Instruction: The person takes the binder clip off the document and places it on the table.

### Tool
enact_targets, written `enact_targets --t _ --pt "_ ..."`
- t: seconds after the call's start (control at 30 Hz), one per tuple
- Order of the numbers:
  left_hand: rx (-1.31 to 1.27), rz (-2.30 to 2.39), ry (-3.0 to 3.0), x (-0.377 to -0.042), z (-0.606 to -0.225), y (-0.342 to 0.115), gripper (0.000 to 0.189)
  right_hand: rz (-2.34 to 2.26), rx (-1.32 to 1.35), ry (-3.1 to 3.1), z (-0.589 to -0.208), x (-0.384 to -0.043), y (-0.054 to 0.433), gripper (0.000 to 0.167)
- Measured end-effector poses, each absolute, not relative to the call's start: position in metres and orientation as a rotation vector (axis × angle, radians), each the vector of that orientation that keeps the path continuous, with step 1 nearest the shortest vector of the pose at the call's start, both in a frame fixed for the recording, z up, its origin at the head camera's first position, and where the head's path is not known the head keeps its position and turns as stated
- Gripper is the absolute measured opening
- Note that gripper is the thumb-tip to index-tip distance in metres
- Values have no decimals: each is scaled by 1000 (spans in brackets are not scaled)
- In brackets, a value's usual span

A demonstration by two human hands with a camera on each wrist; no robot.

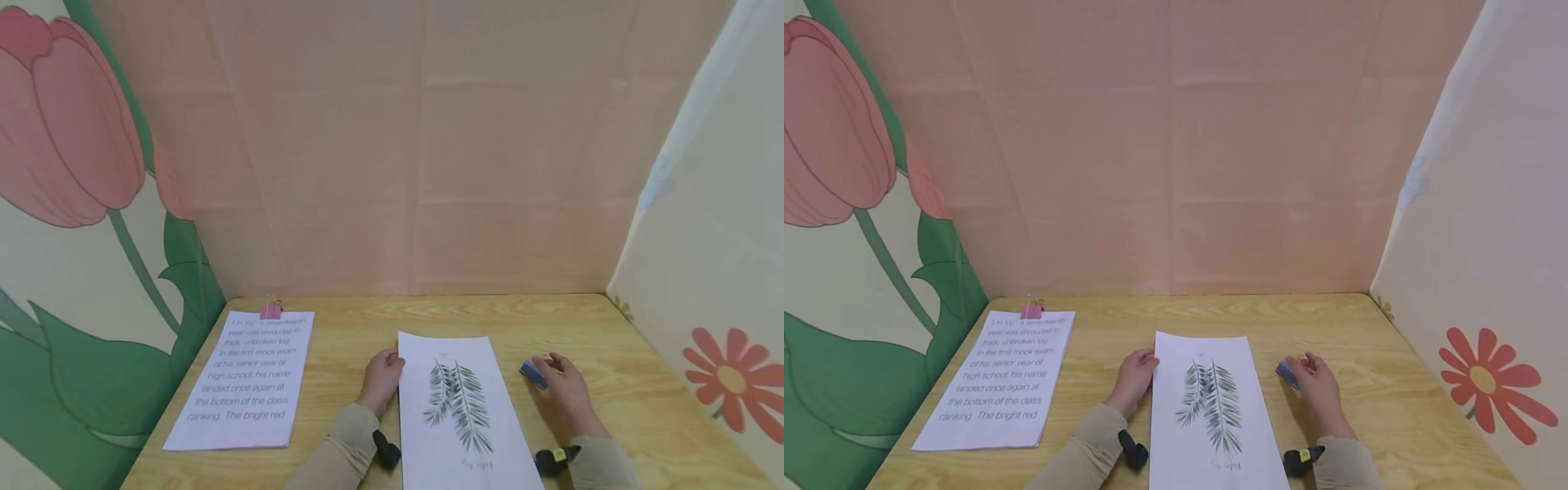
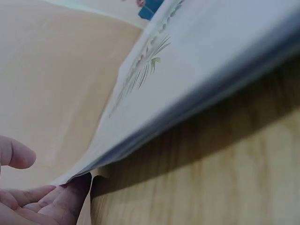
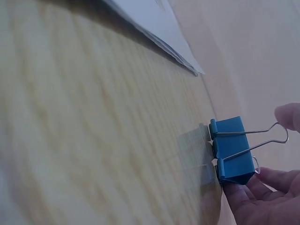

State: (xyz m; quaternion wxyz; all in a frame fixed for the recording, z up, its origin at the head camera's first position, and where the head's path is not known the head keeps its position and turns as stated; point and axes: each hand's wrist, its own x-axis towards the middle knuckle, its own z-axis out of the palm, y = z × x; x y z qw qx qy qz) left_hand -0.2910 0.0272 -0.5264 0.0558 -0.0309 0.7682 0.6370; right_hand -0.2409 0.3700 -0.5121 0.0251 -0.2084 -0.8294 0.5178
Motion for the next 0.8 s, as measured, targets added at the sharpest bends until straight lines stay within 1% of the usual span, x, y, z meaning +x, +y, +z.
enact_targets --t 0.2,0.4,0.53,0.8 --pt "-136 1927 2352 -290 -523 29 41 1600 -638 -2541 -512 -242 370 79" --pt "-168 1948 2336 -292 -521 31 43 1633 -642 -2546 -511 -245 371 80" --pt "-153 1969 2322 -293 -521 31 44 1648 -641 -2551 -511 -245 371 78" --pt "-131 1996 2307 -289 -519 30 46 1698 -641 -2548 -512 -246 371 79"
